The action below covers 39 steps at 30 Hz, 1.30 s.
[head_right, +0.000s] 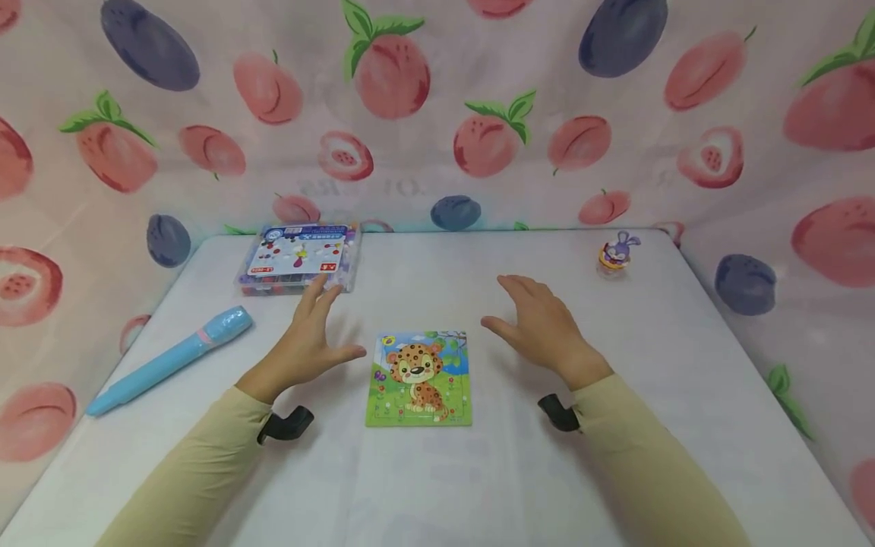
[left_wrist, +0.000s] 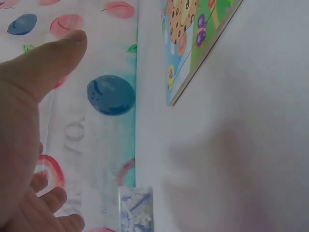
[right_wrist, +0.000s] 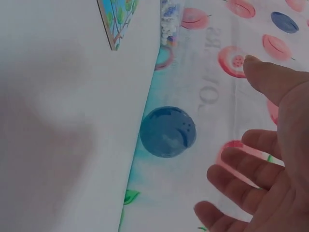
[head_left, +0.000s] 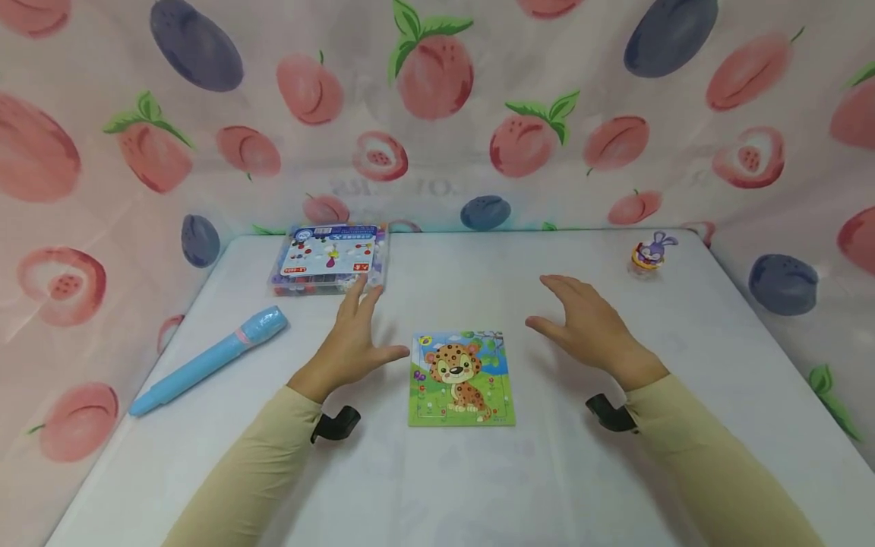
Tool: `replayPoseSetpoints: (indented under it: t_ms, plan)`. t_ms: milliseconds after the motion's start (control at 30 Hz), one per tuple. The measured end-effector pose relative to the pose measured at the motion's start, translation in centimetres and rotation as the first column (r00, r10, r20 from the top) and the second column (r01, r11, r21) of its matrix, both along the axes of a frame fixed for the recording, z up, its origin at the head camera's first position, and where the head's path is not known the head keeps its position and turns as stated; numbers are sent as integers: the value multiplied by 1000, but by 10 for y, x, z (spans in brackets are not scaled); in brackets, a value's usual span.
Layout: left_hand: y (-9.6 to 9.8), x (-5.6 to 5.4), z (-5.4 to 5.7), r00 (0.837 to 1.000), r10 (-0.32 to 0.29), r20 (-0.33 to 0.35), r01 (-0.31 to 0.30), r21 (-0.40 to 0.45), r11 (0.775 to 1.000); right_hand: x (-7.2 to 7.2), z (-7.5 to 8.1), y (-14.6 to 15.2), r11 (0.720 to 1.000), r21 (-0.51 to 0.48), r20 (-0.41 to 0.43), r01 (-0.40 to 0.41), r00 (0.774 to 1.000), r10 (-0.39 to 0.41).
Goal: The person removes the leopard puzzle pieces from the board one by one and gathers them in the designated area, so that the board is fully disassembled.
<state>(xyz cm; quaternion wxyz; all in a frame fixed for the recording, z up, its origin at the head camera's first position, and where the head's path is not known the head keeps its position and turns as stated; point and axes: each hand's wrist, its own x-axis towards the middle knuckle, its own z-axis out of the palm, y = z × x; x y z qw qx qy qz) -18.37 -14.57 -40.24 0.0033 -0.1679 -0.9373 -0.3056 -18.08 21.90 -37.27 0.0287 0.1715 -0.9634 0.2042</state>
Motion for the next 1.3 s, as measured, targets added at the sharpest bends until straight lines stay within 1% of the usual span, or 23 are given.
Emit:
replayPoseSetpoints:
  t_ms: [133,267,400,467,633,800,867,1000,1067,1300]
  plan:
    - [3,-2,-3,998,-56,0,56,36,998,-3,-4,-5,999,-35,32,-18,999,19]
    - [5,-4,-6,993,-113,22,111,64,992,-6,-8,-10,998,-52,43,-40,998,42]
    - [7,-4,-9,988,-148,53,144,76,987,-8,-13,-14,997,-58,57,-56,997,59]
    - [7,-4,-12,984,-161,73,157,65,986,-8,-15,-17,996,-54,67,-65,995,69]
    - [10,-3,-17,974,-168,149,162,53,985,-7,-19,-25,994,-53,77,-94,992,98]
    - [12,-2,-21,962,-163,219,152,68,986,-7,-24,-31,993,-52,101,-105,989,109]
    - [13,-2,-22,956,-171,241,156,78,985,-7,-26,-32,993,-49,109,-110,987,115]
    - [14,-2,-25,945,-192,266,176,85,981,-8,-30,-36,992,-44,120,-120,985,124]
    - [15,-3,-27,942,-201,268,185,86,979,-8,-31,-37,992,-38,124,-123,984,127]
    - [18,-3,-30,934,-189,304,162,113,980,-10,-37,-42,994,-29,167,-110,979,113]
